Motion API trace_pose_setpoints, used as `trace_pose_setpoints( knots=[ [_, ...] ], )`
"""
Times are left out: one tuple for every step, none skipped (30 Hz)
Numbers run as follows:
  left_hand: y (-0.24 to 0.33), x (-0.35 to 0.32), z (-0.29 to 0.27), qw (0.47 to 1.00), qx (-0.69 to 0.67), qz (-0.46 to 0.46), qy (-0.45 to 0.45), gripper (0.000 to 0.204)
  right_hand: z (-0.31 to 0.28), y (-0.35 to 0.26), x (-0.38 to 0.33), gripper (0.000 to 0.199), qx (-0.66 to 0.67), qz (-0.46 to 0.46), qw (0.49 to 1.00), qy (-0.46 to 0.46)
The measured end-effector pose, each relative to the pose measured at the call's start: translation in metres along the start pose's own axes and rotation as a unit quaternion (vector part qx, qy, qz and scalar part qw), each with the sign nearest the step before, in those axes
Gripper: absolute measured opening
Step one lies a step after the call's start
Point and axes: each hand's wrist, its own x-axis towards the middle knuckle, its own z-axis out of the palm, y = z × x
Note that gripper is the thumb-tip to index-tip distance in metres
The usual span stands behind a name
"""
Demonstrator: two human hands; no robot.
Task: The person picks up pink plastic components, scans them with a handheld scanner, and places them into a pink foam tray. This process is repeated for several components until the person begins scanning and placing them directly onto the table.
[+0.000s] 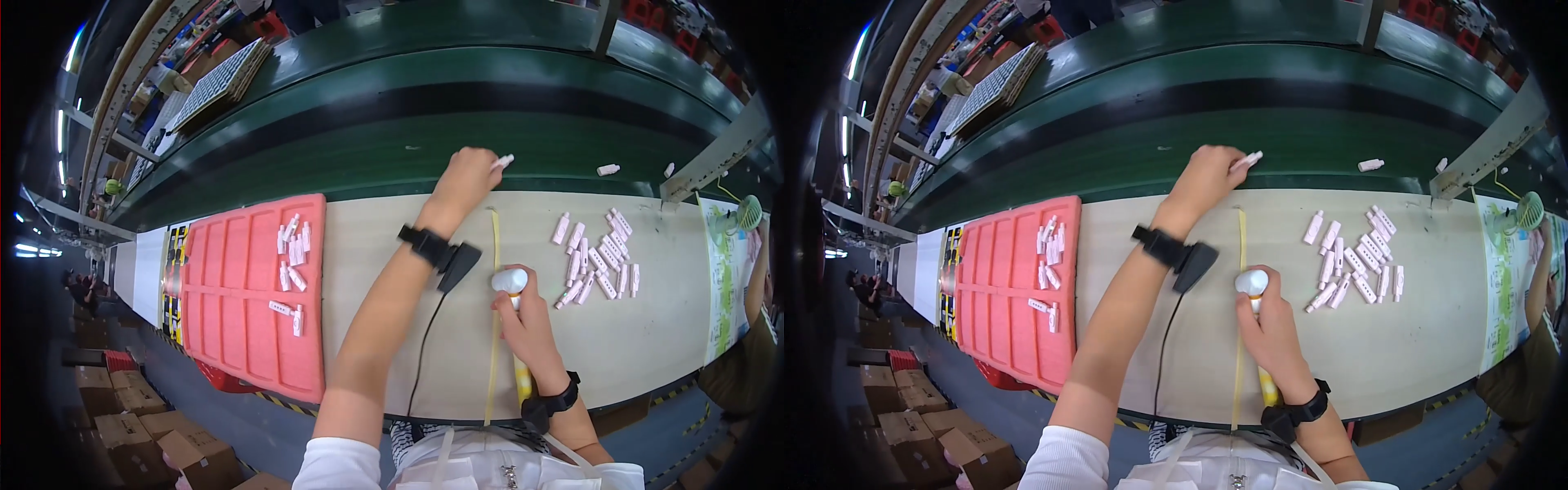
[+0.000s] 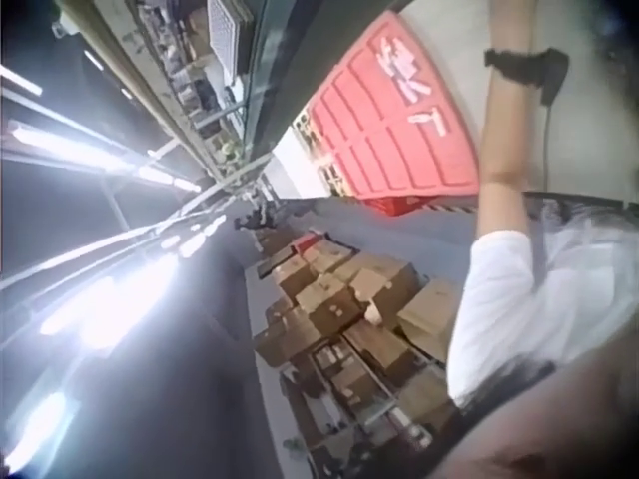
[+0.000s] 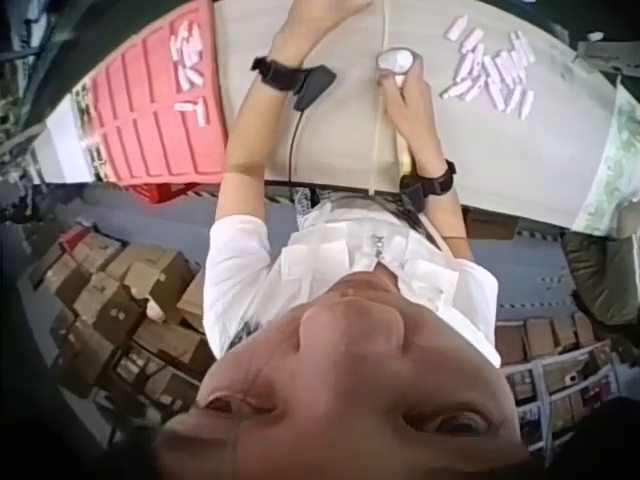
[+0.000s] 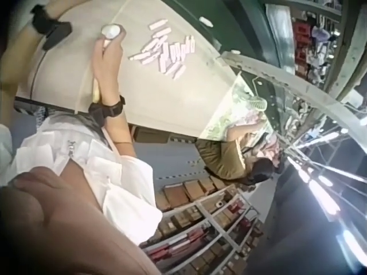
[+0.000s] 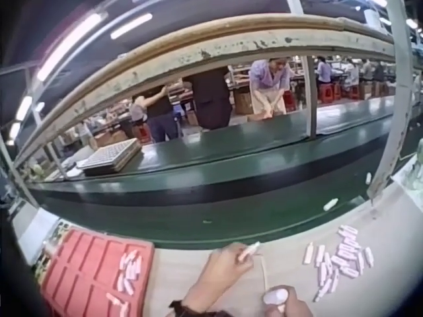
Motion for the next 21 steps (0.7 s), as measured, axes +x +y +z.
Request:
trace_pose_setpoints(
  knots=[
    [0.006,-0.020,-0.007,0.999,-0.004,0.018,0.033,0.015,-0.001,-0.002,0.000,0.036,0.003,-0.003,1.000,0.001],
    [0.015,-0.043,-0.013,0.998,-0.031,0.003,0.052,0.015,-0.005,-0.003,0.000,0.036,0.003,-0.003,1.000,0.004],
    [0.023,-0.069,-0.024,0.996,-0.053,-0.014,0.074,0.015,-0.007,-0.005,0.000,0.036,0.001,0.002,1.000,0.000],
    [0.035,-0.096,-0.035,0.990,-0.095,-0.067,0.082,0.016,-0.010,-0.009,0.000,0.036,-0.001,0.005,1.000,-0.003],
    [0.021,-0.126,-0.030,0.986,-0.117,-0.101,0.069,0.016,-0.001,-0.005,0.007,0.035,-0.015,0.039,0.999,-0.024],
    [0.027,-0.152,-0.032,0.984,-0.122,-0.121,0.054,0.018,-0.003,-0.011,0.004,0.035,-0.025,0.058,0.997,-0.034],
    [0.033,-0.169,-0.030,0.981,-0.124,-0.141,0.043,0.020,-0.006,-0.018,0.005,0.035,-0.036,0.073,0.996,-0.043],
    [0.042,-0.185,-0.026,0.977,-0.138,-0.161,0.036,0.020,-0.006,-0.027,0.002,0.035,-0.033,0.068,0.996,-0.050],
    [0.050,-0.196,-0.024,0.977,-0.134,-0.159,0.056,0.019,-0.007,-0.035,-0.002,0.034,-0.030,0.061,0.996,-0.053],
    [0.051,-0.204,-0.021,0.976,-0.127,-0.155,0.080,0.019,-0.006,-0.039,-0.003,0.034,-0.039,0.074,0.995,-0.062],
    [0.051,-0.211,-0.016,0.976,-0.119,-0.151,0.104,0.018,-0.006,-0.043,-0.005,0.034,-0.045,0.081,0.994,-0.064],
    [0.048,-0.216,-0.011,0.973,-0.128,-0.162,0.106,0.018,-0.005,-0.047,-0.004,0.034,-0.051,0.082,0.993,-0.065],
    [0.046,-0.219,-0.006,0.976,-0.109,-0.139,0.131,0.020,-0.003,-0.049,-0.003,0.033,-0.057,0.081,0.993,-0.066],
    [0.045,-0.222,-0.002,0.977,-0.088,-0.116,0.156,0.021,-0.002,-0.050,-0.004,0.033,-0.066,0.086,0.991,-0.072],
    [0.043,-0.225,0.002,0.977,-0.065,-0.092,0.180,0.023,0.001,-0.049,-0.005,0.033,-0.081,0.083,0.989,-0.091],
    [0.041,-0.228,0.004,0.976,-0.070,-0.100,0.182,0.023,0.004,-0.048,-0.005,0.033,-0.095,0.078,0.986,-0.110],
    [0.041,-0.229,0.004,0.977,-0.060,-0.100,0.177,0.025,0.007,-0.049,-0.006,0.033,-0.108,0.073,0.983,-0.128],
    [0.042,-0.231,0.005,0.979,-0.051,-0.099,0.171,0.027,0.009,-0.052,-0.008,0.033,-0.114,0.076,0.982,-0.132],
    [0.042,-0.232,0.005,0.980,-0.042,-0.097,0.166,0.029,0.012,-0.057,-0.012,0.035,-0.111,0.045,0.987,-0.105],
    [0.042,-0.232,0.006,0.979,-0.046,-0.102,0.168,0.029,0.015,-0.062,-0.015,0.037,-0.107,0.014,0.991,-0.078],
    [0.043,-0.232,0.006,0.980,-0.051,-0.093,0.169,0.028,0.016,-0.064,-0.019,0.040,-0.102,-0.017,0.993,-0.048]
  ],
)
